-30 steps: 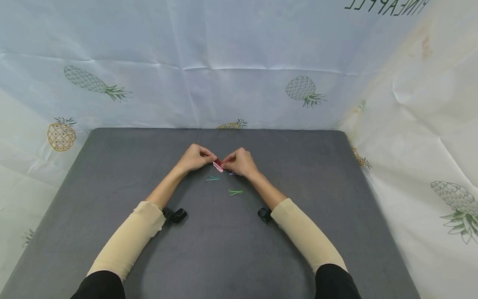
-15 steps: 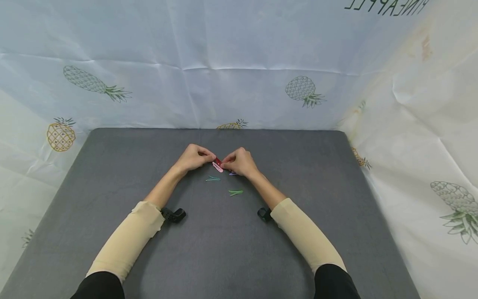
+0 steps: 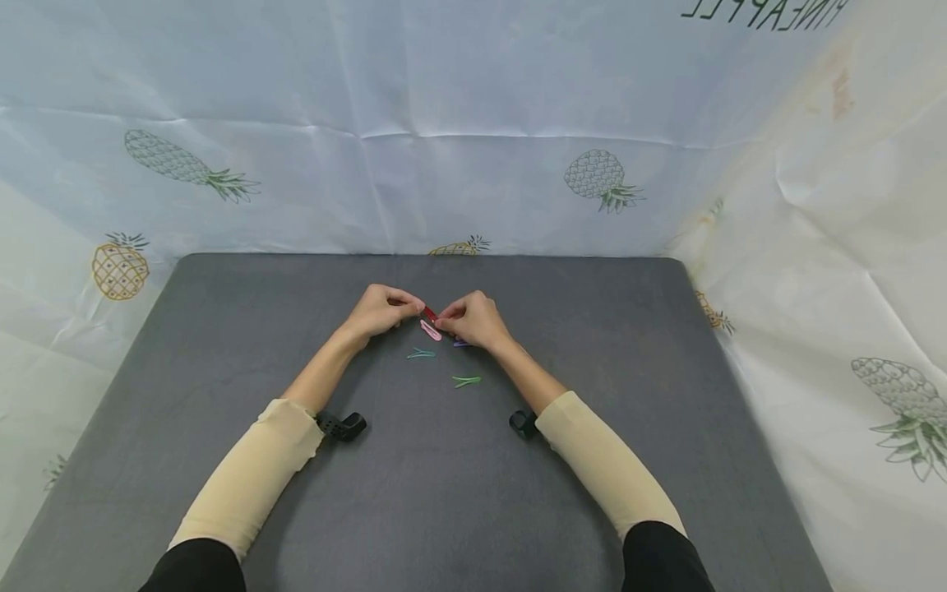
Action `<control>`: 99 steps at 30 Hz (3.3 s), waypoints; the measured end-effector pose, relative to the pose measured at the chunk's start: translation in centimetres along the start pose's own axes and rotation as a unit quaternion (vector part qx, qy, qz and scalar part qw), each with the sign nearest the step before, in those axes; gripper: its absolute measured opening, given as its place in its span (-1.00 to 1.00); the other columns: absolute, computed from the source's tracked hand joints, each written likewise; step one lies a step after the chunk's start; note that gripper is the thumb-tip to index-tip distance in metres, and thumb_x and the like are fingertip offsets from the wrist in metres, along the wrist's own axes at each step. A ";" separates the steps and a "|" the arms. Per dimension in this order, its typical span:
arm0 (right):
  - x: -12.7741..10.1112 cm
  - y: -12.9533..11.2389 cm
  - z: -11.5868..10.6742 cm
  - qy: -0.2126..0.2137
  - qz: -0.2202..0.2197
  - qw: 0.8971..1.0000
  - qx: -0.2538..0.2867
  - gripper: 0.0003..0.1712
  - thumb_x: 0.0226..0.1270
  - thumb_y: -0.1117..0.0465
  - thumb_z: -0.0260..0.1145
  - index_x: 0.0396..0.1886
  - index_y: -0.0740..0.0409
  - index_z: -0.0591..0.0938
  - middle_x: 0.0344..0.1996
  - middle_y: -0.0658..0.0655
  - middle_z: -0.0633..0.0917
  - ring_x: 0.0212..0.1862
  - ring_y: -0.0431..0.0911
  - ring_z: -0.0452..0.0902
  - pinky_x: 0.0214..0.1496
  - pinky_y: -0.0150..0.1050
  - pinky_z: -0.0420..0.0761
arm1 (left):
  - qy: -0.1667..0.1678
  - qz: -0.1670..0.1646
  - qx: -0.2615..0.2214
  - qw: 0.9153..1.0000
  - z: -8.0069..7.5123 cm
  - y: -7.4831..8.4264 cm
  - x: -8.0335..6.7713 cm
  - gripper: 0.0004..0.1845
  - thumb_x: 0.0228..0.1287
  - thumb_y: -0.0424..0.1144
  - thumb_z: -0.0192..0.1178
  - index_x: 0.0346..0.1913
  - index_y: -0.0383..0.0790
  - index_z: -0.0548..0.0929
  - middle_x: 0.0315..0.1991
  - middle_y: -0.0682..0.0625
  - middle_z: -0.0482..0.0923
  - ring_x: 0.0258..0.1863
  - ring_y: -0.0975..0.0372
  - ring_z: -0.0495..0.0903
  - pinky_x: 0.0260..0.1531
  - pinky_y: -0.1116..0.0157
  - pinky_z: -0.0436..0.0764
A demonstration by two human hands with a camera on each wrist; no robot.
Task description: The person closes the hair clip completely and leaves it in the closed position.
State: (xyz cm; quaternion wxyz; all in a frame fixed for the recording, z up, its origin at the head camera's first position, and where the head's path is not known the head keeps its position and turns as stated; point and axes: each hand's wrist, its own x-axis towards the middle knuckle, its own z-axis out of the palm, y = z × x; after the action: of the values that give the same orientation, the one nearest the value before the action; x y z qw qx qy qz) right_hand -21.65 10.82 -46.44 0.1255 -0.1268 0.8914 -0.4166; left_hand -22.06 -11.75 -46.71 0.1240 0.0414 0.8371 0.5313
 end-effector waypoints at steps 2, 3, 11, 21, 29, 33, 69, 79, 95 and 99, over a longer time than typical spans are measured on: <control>0.0 0.0 0.0 -0.001 0.000 1.000 0.003 -0.80 0.48 0.15 0.51 -0.12 0.19 0.91 -0.31 0.22 0.89 -0.44 -0.19 0.72 -0.36 -0.35 0.66 | 0.002 0.000 -0.001 1.000 0.0 -0.1 0.1 -0.74 0.55 -0.16 0.35 0.02 -0.29 0.88 -0.07 -0.18 0.83 -0.32 0.23 0.57 -0.27 0.34 0.53; 0.0 0.0 0.0 -0.001 0.000 1.000 0.005 -0.80 0.48 0.15 0.51 -0.12 0.19 0.90 -0.30 0.22 0.89 -0.44 -0.19 0.73 -0.35 -0.35 0.67 | 0.003 0.001 -0.002 1.000 0.0 -0.1 0.1 -0.74 0.54 -0.16 0.36 0.01 -0.30 0.88 -0.08 -0.17 0.83 -0.34 0.24 0.56 -0.28 0.34 0.54; 0.2 -0.3 -0.3 0.002 0.007 1.000 0.015 -0.82 0.50 0.19 0.49 -0.13 0.22 0.89 -0.28 0.25 0.89 -0.45 -0.19 0.73 -0.34 -0.33 0.70 | 0.011 0.002 -0.005 1.000 0.1 0.0 0.0 -0.76 0.53 -0.19 0.37 -0.01 -0.30 0.89 -0.11 -0.23 0.83 -0.44 0.26 0.52 -0.36 0.36 0.53; 0.5 -0.7 -1.2 0.006 -0.019 1.000 0.004 -0.83 0.51 0.25 0.45 -0.14 0.26 0.88 -0.31 0.28 0.88 -0.43 -0.17 0.74 -0.34 -0.33 0.68 | 0.012 -0.002 -0.014 1.000 -0.1 0.4 0.0 -0.73 0.52 -0.14 0.39 0.02 -0.27 0.89 -0.07 -0.15 0.83 -0.39 0.26 0.52 -0.32 0.34 0.53; 0.6 -0.9 -1.8 0.008 -0.037 0.999 0.000 -0.82 0.56 0.28 0.38 -0.12 0.29 0.86 -0.26 0.31 0.87 -0.40 -0.09 0.76 -0.36 -0.39 0.61 | 0.003 0.010 -0.035 0.999 -0.1 0.7 0.1 -0.70 0.54 -0.12 0.38 0.11 -0.25 0.86 -0.06 -0.14 0.84 -0.43 0.29 0.55 -0.34 0.34 0.54; 0.6 -0.9 -1.9 0.013 -0.043 0.999 0.004 -0.81 0.59 0.29 0.36 -0.11 0.31 0.84 -0.24 0.32 0.86 -0.33 0.06 0.80 -0.36 -0.40 0.56 | 0.005 0.013 -0.044 0.999 -0.1 0.9 0.1 -0.72 0.53 -0.14 0.39 0.09 -0.25 0.87 -0.06 -0.13 0.84 -0.43 0.27 0.56 -0.34 0.33 0.53; 0.7 -0.5 -1.6 0.007 -0.029 0.994 0.106 -0.79 0.63 0.34 0.30 0.01 0.42 0.76 -0.19 0.34 0.82 -0.26 -0.14 0.81 0.00 -0.07 0.84 | 0.034 0.051 -0.032 0.998 0.7 0.9 0.2 -0.80 0.54 -0.22 0.37 -0.03 -0.29 0.86 -0.11 -0.20 0.81 -0.45 0.14 0.60 -0.45 0.38 0.46; 0.9 -0.3 -1.6 0.033 -0.015 0.987 0.159 -0.81 0.61 0.36 0.33 -0.01 0.43 0.77 -0.23 0.34 0.82 -0.32 -0.24 0.76 -0.10 -0.24 0.83 | 0.058 0.114 0.020 0.992 0.8 0.3 0.5 -0.84 0.48 -0.21 0.44 -0.08 -0.23 0.90 -0.24 -0.24 0.85 -0.69 0.30 0.43 -0.62 0.39 0.33; 1.0 -0.3 -1.7 0.044 0.013 0.971 0.236 -0.77 0.58 0.38 0.35 0.11 0.42 0.71 -0.02 0.56 0.78 -0.32 -0.22 0.79 0.02 -0.07 0.83 | 0.124 0.130 0.049 0.983 1.0 -0.1 0.4 -0.84 0.35 -0.12 0.55 -0.16 -0.12 0.95 -0.35 -0.12 0.88 -0.67 0.38 0.35 -0.60 0.40 0.30; 1.0 -0.2 -1.7 0.042 0.015 0.971 0.236 -0.75 0.55 0.39 0.36 0.11 0.45 0.73 0.00 0.55 0.79 -0.32 -0.21 0.80 -0.04 -0.19 0.84 | 0.129 0.130 0.052 0.982 1.0 -0.1 0.3 -0.84 0.34 -0.11 0.56 -0.17 -0.12 0.95 -0.35 -0.12 0.88 -0.69 0.39 0.32 -0.61 0.40 0.27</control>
State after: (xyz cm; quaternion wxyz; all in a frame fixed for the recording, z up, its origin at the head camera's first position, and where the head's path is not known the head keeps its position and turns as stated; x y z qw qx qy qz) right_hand -23.15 11.56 -45.29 0.1201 -0.0626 0.7739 -0.6187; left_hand -22.11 -10.86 -47.22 -0.0574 0.0880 0.8598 0.4997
